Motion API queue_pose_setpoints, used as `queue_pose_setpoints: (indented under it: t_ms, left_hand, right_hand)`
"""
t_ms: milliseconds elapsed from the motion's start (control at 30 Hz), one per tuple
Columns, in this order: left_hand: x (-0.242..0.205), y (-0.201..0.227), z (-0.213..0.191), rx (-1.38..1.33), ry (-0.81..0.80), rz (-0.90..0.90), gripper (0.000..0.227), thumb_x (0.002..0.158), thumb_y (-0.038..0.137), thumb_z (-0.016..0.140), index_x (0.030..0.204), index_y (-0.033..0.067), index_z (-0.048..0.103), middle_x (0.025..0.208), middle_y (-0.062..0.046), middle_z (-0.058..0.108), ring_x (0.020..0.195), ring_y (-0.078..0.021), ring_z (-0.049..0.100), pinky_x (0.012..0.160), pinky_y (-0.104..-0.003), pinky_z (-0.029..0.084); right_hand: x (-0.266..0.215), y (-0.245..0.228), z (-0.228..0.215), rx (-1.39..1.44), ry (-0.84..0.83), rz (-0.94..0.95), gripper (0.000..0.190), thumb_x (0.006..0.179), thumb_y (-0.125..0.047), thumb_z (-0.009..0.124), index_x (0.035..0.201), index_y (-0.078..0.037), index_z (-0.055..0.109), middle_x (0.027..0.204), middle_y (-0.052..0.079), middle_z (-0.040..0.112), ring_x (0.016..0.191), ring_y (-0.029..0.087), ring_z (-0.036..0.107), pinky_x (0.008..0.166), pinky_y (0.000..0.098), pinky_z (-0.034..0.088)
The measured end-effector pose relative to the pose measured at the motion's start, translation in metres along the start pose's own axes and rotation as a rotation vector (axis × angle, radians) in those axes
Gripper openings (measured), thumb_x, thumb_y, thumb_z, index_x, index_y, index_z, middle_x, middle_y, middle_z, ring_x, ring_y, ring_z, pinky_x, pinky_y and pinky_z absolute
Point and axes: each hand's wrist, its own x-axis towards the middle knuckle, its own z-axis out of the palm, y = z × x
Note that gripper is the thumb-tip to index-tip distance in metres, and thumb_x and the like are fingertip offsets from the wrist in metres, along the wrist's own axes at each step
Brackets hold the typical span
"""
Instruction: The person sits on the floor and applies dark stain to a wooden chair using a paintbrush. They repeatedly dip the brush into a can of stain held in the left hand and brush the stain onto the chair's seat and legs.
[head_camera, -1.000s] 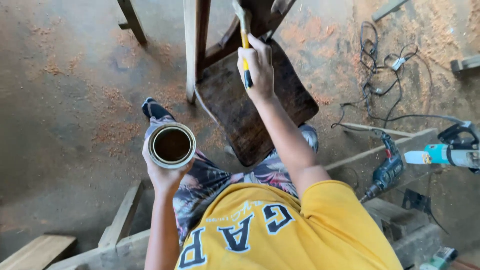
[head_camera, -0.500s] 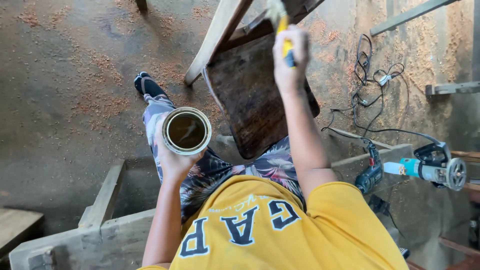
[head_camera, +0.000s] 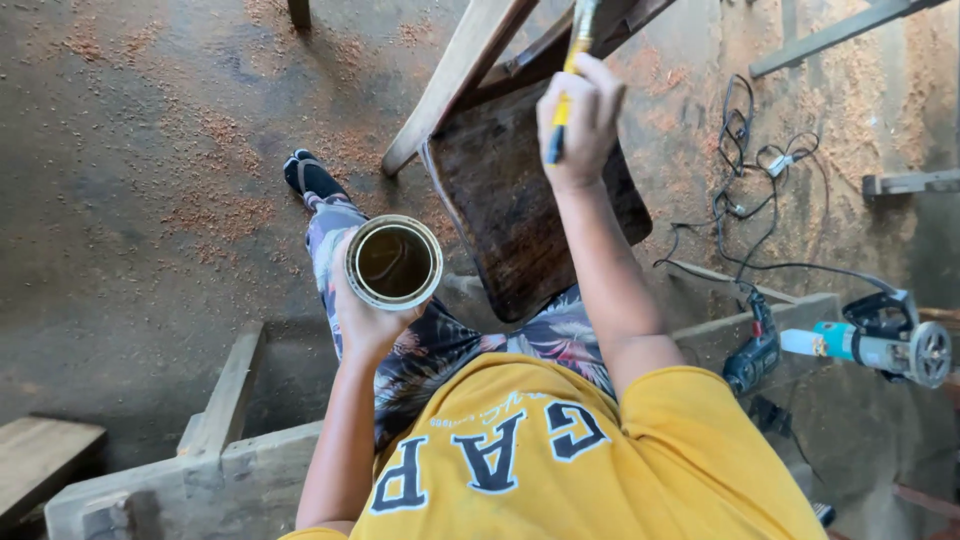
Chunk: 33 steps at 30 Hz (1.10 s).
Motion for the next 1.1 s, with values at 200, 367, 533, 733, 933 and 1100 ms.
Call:
queue_pose_setpoints:
  t_ms: [200, 367, 533, 733, 933, 1100]
  left_hand:
    - [0.002, 0.002, -0.010, 0.001, -0.004, -0.050, 0.101, 0.064, 0.029, 0.091, 0.147, 0.0054, 0.038, 0.144, -0.017, 0.050, 0.136, -0.0306, 0.051, 0.119, -0.043, 0.036]
    - [0.010, 0.004, -0.014, 0.012, 0.023, 0.036, 0.097, 0.070, 0.033, 0.089, 0.148, 0.0064, 0.037, 0.147, -0.018, 0.048, 0.140, -0.0341, 0.049, 0.121, -0.046, 0.037]
    - [-0.004, 0.000, -0.012, 0.061, 0.049, 0.001, 0.105, 0.064, 0.033, 0.091, 0.150, 0.0066, 0.036, 0.148, -0.018, 0.048, 0.140, -0.0343, 0.050, 0.120, -0.046, 0.038]
    - [-0.009, 0.008, -0.008, 0.012, 0.018, -0.027, 0.105, 0.063, 0.025, 0.091, 0.149, 0.0037, 0.034, 0.147, -0.019, 0.048, 0.138, -0.0310, 0.049, 0.121, -0.041, 0.036]
    - [-0.010, 0.036, -0.003, 0.056, 0.014, 0.039, 0.097, 0.067, 0.027, 0.088, 0.146, 0.0025, 0.038, 0.143, -0.019, 0.049, 0.136, -0.0326, 0.051, 0.121, -0.043, 0.036]
    - [-0.019, 0.018, 0.012, 0.034, 0.000, -0.022, 0.107, 0.065, 0.028, 0.091, 0.152, 0.0058, 0.032, 0.149, -0.019, 0.048, 0.139, -0.0312, 0.050, 0.121, -0.044, 0.036]
  right_hand:
    - [0.014, -0.014, 0.001, -0.019, 0.078, 0.000, 0.003, 0.099, -0.001, 0.063, 0.098, -0.002, 0.067, 0.109, 0.012, 0.059, 0.091, 0.027, 0.063, 0.081, 0.0354, 0.057]
    - [0.026, -0.017, -0.001, 0.020, 0.082, 0.036, 0.010, 0.095, 0.003, 0.069, 0.104, -0.001, 0.067, 0.109, 0.011, 0.057, 0.096, 0.025, 0.065, 0.086, 0.0323, 0.060]
    - [-0.005, -0.008, 0.018, 0.091, -0.226, 0.237, 0.010, 0.091, 0.002, 0.061, 0.097, -0.003, 0.066, 0.100, 0.015, 0.051, 0.093, 0.033, 0.060, 0.089, 0.0406, 0.050]
    - [-0.022, 0.002, 0.037, 0.383, -0.325, 0.356, 0.008, 0.089, 0.004, 0.065, 0.084, -0.002, 0.067, 0.100, 0.019, 0.062, 0.083, 0.029, 0.073, 0.061, 0.0277, 0.070]
    - [0.002, 0.010, -0.036, 0.195, -0.010, 0.086, 0.016, 0.106, -0.003, 0.061, 0.121, -0.003, 0.066, 0.136, 0.021, 0.059, 0.114, 0.035, 0.067, 0.100, 0.0398, 0.057]
    - [-0.055, 0.019, 0.012, 0.379, -0.282, 0.183, 0.011, 0.092, 0.006, 0.068, 0.099, -0.001, 0.073, 0.107, 0.018, 0.071, 0.091, 0.027, 0.066, 0.076, 0.0333, 0.060]
